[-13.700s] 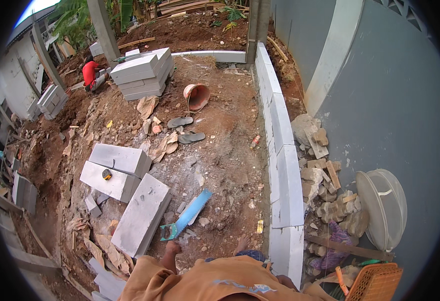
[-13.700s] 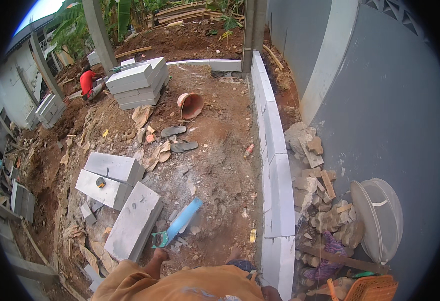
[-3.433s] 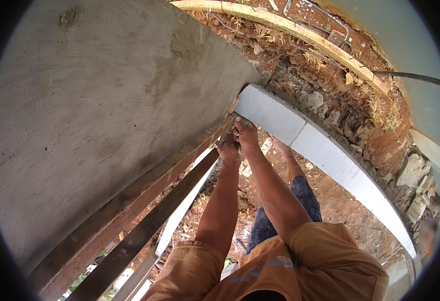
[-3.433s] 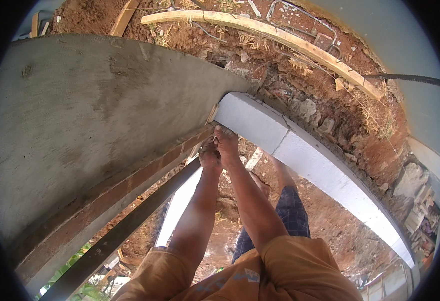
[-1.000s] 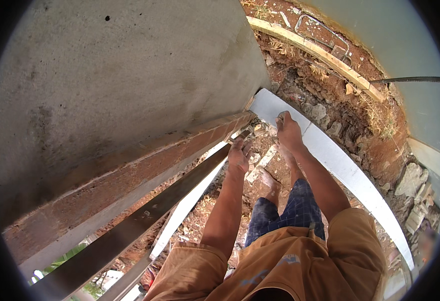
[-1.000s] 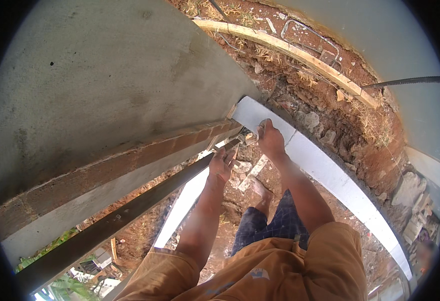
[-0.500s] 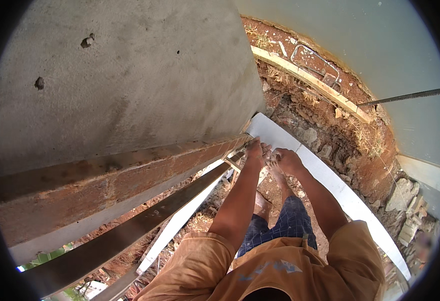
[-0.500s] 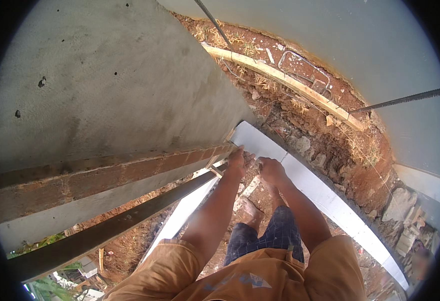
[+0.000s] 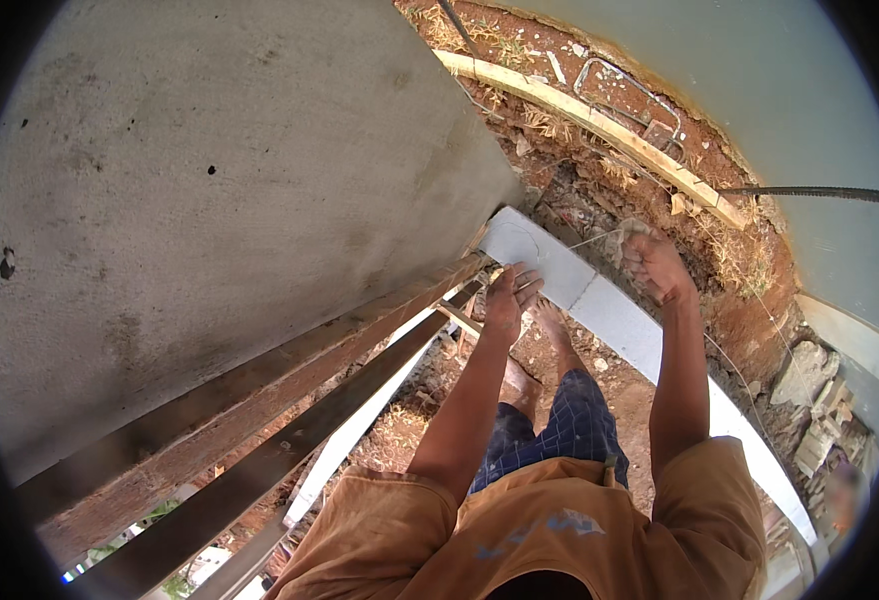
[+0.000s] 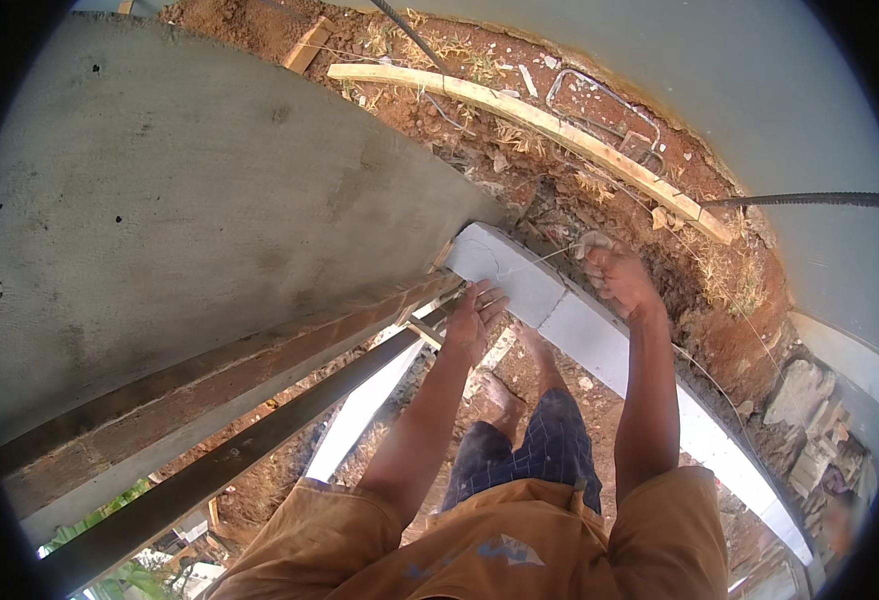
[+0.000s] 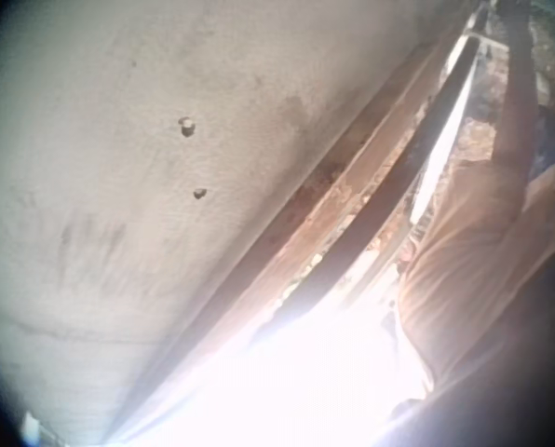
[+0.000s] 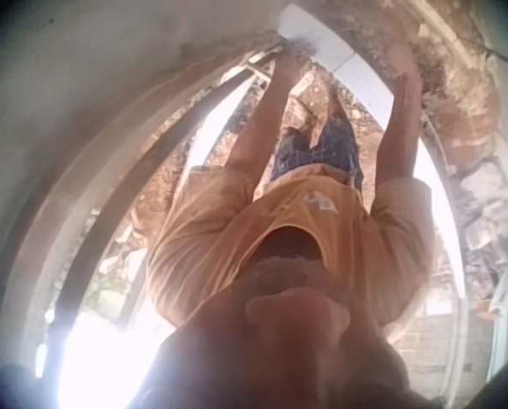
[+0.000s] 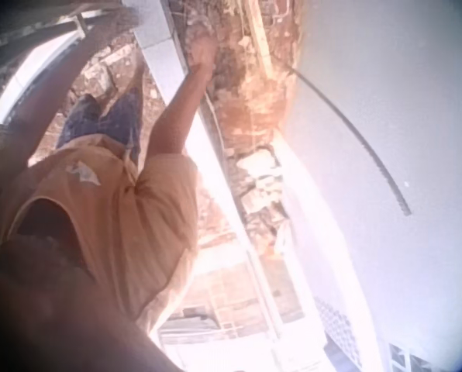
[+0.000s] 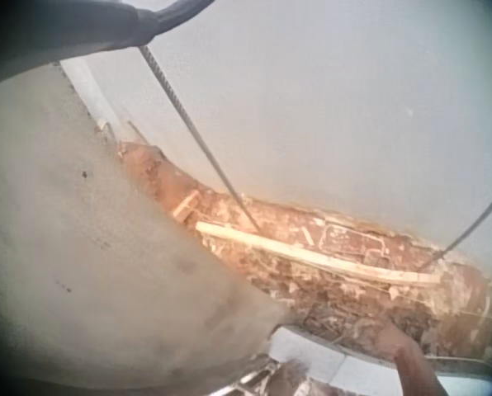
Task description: The person cuts a white block with a hand saw, then applies mortar and places the block onto a low wall. The person uses a hammer to tap the block into position and continues placing additional blocks along the wall.
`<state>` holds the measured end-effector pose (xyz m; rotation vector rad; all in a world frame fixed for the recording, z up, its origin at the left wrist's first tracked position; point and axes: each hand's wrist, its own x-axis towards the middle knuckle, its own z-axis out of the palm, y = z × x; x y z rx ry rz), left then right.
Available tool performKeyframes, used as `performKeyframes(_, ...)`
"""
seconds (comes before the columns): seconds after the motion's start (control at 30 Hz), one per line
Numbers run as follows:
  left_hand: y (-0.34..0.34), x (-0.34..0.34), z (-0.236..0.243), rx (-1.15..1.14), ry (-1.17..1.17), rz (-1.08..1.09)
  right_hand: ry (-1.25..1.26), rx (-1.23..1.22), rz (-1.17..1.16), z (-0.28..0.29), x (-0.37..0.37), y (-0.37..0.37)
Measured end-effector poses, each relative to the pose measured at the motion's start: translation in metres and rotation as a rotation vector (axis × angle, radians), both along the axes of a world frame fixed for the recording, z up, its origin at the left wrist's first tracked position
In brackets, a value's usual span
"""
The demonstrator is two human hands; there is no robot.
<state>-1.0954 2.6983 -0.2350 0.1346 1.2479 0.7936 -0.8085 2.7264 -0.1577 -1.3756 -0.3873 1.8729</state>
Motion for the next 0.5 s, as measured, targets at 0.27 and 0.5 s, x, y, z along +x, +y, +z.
performKeyframes(0.27, 0.042, 0.049, 0.073, 0.181, -0.207, -0.107, -0.073, 0.003, 0.456, 0.058, 0.009, -0.079)
performKeyframes(0.5, -0.036, 0.045, 0.156, 0.891, 0.167, -1.057, -0.251, 0.306, 0.88, 0.146, -0.037, -0.085)
